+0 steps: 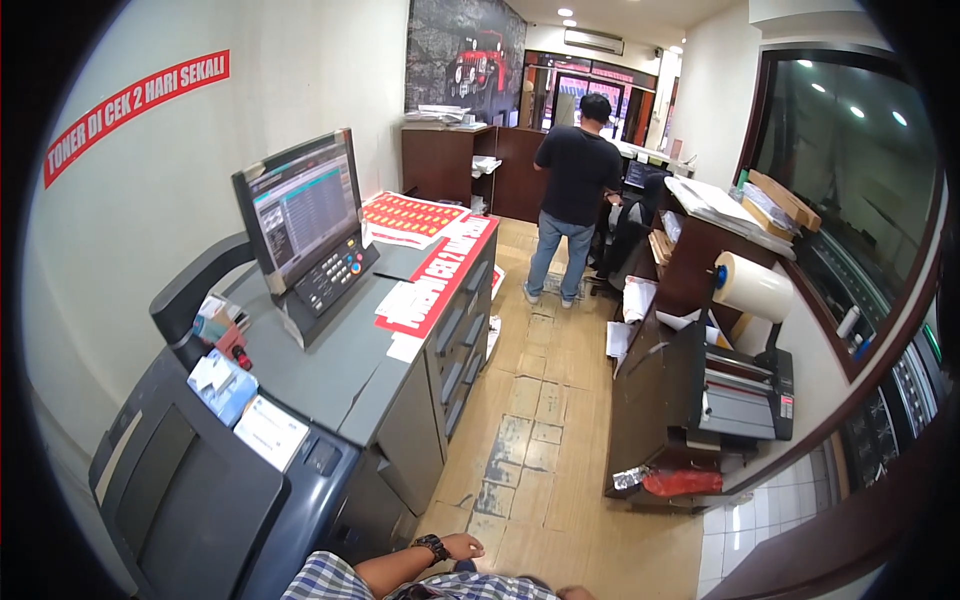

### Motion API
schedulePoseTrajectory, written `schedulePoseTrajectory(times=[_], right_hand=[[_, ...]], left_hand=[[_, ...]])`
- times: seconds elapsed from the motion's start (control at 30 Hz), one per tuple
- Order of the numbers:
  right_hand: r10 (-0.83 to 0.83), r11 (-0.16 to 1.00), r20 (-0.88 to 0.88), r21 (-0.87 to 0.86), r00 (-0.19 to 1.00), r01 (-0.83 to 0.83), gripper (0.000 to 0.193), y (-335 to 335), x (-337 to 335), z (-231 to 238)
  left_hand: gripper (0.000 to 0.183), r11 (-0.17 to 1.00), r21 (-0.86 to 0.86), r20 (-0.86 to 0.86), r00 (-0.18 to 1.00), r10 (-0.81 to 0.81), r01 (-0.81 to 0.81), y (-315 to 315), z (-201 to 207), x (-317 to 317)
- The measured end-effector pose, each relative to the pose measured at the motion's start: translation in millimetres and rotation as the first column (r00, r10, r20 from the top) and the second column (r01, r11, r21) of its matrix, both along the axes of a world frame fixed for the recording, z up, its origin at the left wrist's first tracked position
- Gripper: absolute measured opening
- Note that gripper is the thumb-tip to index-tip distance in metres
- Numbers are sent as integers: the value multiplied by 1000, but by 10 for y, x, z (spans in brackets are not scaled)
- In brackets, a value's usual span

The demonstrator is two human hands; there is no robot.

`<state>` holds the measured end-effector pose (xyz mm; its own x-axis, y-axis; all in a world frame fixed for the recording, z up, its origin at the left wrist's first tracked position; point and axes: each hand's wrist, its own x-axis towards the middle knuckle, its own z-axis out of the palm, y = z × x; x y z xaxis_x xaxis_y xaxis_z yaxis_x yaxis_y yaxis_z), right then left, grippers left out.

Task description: Printing, inspecting, and packaging promotional flyers at a print shop workstation.

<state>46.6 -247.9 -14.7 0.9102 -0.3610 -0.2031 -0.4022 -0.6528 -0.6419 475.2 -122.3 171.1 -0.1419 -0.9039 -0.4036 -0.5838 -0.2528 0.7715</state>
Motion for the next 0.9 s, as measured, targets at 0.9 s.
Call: schedulePoseTrajectory(times=[0.9], right_hand=[[142, 376, 663, 651, 735, -659, 40, -2559, 8177, 5939]], left_hand=[[11, -307, -757, -168, -283, 944, -576, -1612, 3112, 1947]])
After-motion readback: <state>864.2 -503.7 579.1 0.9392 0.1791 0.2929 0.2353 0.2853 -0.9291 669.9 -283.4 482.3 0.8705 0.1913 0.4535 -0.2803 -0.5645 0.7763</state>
